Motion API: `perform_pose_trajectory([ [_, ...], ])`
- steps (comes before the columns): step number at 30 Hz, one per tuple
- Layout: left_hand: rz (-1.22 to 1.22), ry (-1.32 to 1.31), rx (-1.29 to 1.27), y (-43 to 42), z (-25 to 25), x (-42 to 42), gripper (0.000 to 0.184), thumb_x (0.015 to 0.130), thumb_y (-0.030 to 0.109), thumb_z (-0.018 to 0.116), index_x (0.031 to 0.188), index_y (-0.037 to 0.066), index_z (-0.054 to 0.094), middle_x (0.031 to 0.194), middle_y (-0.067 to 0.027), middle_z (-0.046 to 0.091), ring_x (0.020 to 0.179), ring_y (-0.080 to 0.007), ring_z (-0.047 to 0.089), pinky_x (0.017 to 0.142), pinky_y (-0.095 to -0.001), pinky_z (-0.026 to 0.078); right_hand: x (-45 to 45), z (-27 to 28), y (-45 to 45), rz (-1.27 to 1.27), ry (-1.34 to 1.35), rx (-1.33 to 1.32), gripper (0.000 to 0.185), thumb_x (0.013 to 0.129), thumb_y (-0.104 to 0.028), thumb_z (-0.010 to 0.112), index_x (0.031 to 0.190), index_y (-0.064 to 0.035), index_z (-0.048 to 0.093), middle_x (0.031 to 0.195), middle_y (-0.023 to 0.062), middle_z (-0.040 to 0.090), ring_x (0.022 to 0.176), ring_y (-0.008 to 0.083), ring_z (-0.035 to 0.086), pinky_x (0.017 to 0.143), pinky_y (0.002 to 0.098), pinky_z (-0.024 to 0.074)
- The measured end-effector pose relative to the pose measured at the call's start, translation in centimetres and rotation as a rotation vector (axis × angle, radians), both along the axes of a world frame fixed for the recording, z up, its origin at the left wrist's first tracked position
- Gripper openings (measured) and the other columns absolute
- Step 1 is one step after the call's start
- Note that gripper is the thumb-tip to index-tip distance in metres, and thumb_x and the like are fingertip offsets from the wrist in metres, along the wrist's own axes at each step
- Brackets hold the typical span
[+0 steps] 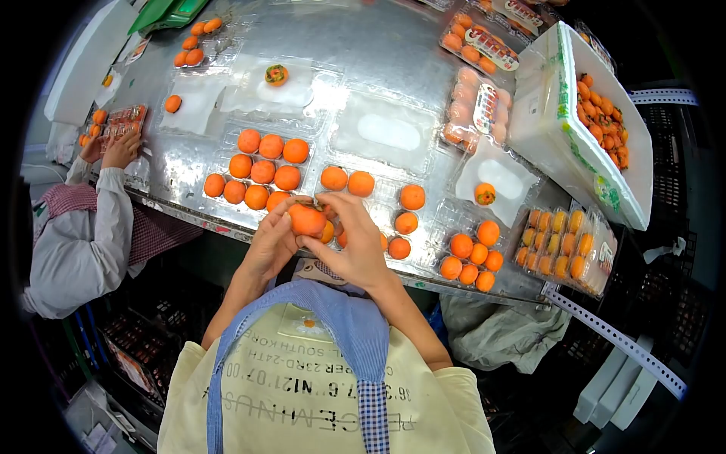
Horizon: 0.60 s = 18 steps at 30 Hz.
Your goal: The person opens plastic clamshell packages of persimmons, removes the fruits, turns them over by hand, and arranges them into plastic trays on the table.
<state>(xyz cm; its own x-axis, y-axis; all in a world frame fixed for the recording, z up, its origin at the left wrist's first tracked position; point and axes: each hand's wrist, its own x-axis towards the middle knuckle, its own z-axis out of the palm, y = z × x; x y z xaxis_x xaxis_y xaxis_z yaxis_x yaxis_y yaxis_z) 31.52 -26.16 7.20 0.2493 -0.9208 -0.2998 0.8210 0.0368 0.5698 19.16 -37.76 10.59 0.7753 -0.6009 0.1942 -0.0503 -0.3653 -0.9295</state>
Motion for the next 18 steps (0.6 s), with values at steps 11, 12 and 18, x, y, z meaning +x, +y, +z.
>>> perform_pose_trajectory([
  [11, -0.015, -0.23, 0.13, -0.1, 0.0, -0.1, 0.044, 0.097, 0.034, 0.045, 0.126, 0.0, 0.046, 0.115, -0.01, 0.057, 0.097, -0.0162, 0.059, 0.078, -0.0291, 0.051, -1.0, -2.8, -0.1, -0.012, -0.098, 0.783, 0.045, 0.087, -0.018, 0.064, 0.122, 0.0056, 0.049, 0.109, 0.011, 0.059, 0.09, 0.0137, 0.058, 0.07, 0.0232, 0.0485],
  [12, 0.009, -0.24, 0.134, -0.3, 0.4, -0.2, 0.043, 0.097, 0.032, 0.046, 0.126, 0.0, 0.046, 0.115, -0.0101, 0.057, 0.097, -0.0162, 0.059, 0.078, -0.0293, 0.051, -1.1, -3.0, -0.2, -0.012, -0.081, 0.814, 0.045, 0.087, -0.018, 0.064, 0.122, 0.0053, 0.049, 0.108, 0.0108, 0.06, 0.091, 0.0138, 0.058, 0.072, 0.0235, 0.0488],
  [18, 0.014, -0.398, 0.141, -0.4, 0.8, -0.5, 0.04, 0.094, 0.022, 0.052, 0.127, 0.0, 0.045, 0.114, -0.0108, 0.058, 0.097, -0.0157, 0.059, 0.078, -0.0286, 0.051, -1.2, -2.9, -0.2, -0.008, -0.025, 0.845, 0.043, 0.089, -0.019, 0.062, 0.122, 0.0043, 0.049, 0.104, 0.0092, 0.062, 0.088, 0.0121, 0.06, 0.075, 0.0238, 0.0488],
])
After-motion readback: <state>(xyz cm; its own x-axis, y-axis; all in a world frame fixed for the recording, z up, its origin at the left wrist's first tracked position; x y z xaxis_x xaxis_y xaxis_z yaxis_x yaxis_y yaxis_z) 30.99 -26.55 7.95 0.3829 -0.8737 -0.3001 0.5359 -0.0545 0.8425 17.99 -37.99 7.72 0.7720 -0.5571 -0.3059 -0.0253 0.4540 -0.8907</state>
